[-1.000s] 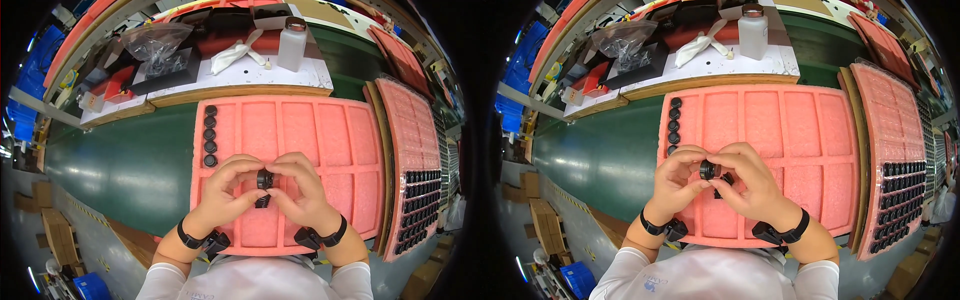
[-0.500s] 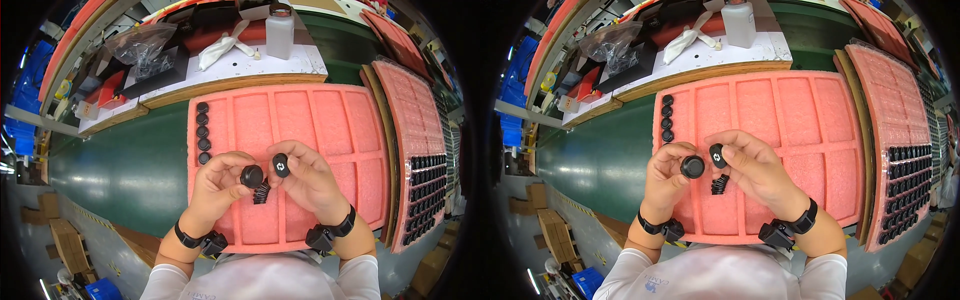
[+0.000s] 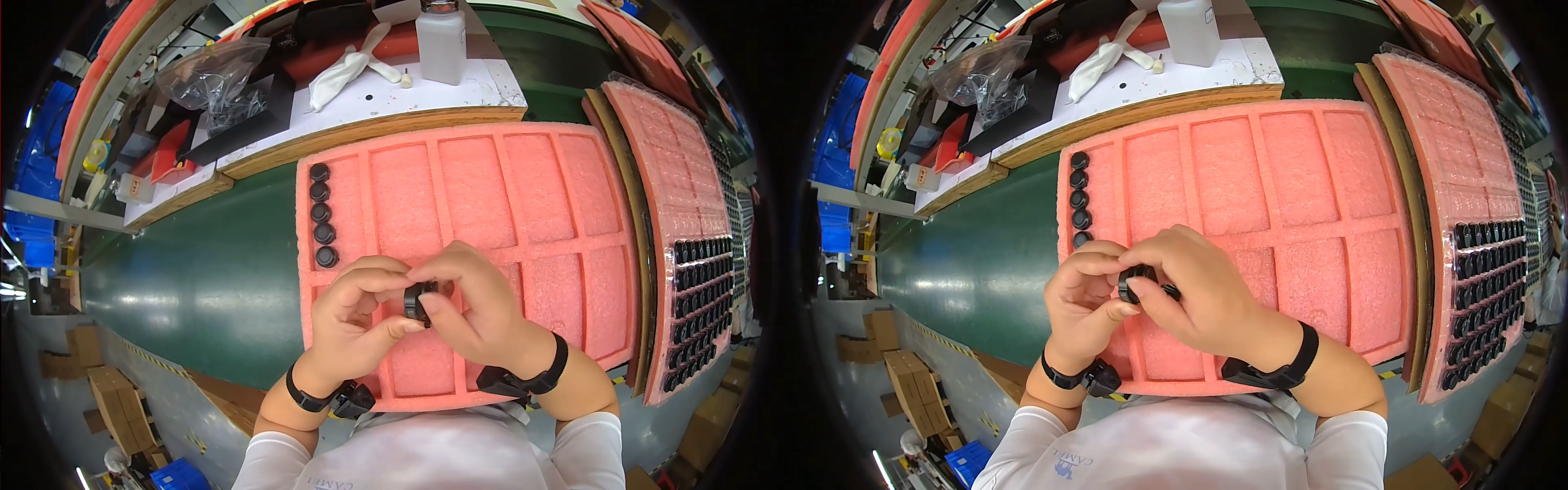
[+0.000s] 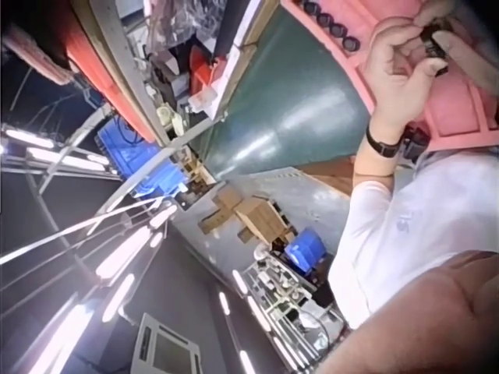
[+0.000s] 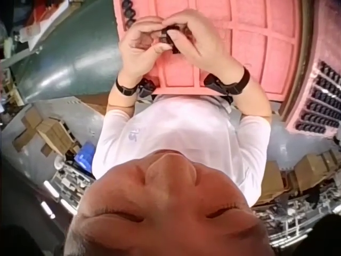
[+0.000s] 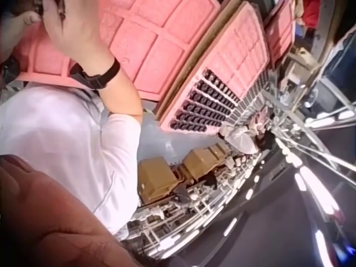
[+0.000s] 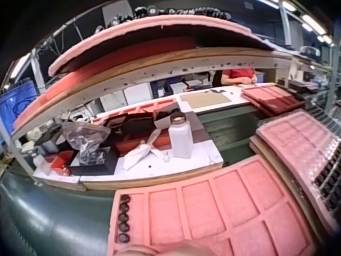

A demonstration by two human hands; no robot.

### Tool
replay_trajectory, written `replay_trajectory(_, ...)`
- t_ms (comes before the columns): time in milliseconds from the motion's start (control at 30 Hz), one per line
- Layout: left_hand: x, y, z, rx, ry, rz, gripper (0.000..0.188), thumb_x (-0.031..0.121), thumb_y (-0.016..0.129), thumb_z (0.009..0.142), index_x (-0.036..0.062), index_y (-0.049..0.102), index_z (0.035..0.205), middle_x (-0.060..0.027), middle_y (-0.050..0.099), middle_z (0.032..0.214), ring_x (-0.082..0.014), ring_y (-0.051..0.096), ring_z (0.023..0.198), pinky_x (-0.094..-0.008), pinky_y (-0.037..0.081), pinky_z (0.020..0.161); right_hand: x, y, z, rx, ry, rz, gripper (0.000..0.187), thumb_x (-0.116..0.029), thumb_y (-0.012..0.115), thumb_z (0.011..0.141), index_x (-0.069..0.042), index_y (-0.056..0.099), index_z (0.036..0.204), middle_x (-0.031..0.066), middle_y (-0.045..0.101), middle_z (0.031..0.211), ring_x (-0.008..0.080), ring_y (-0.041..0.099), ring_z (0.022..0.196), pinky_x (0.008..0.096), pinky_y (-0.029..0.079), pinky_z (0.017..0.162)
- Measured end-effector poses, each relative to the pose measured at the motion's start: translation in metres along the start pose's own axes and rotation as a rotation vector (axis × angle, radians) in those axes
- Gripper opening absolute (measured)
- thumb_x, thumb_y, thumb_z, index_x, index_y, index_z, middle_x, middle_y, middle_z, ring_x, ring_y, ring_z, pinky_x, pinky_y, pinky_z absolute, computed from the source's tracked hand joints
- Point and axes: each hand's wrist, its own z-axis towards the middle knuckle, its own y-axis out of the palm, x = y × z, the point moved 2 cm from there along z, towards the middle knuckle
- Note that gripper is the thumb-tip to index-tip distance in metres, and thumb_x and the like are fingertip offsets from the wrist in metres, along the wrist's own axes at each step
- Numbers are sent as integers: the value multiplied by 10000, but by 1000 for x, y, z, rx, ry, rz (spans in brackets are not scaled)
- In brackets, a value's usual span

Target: The person assembles components by hand, fitting a black cap onto a base and placing the finished units into a tray. After filling the tray, they stack it inside a cardboard box and retrieve a new tray to repeat the process.

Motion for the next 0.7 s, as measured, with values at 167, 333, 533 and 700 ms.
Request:
replay_trajectory(167,3,2,0,34,-18,7,393,-18,724,774,-63,531,1113,-174,531,1117,-235,576,1015,-358,506,895,4,0,-3,-19,92,152,241,-75,589,872,-7,516,1091,75,548,923,128,505,733,261,420,664)
replay_trajectory(333,5,2,0,0,23,61,393,-8,728,775,-69,539,1114,-180,539,1116,-236,578,1012,-354,498,896,2,7,-8,63,237,475,186,-56,520,912,-7,504,1091,67,544,921,101,491,729,242,420,656)
replay_trajectory(533,8,4,-2,10,15,53,395,4,732,777,-73,544,1115,-182,543,1115,-237,580,1006,-346,490,887,2,5,-5,26,30,116,201,-48,528,896,-10,492,1090,69,540,878,108,491,698,248,428,635)
replay_trajectory(700,8,4,-2,15,31,130,400,6,734,776,-71,544,1119,-185,544,1114,-239,581,1004,-347,489,884,1,8,-7,43,97,197,194,-61,516,901,-11,487,1086,73,540,873,119,504,702,254,434,643)
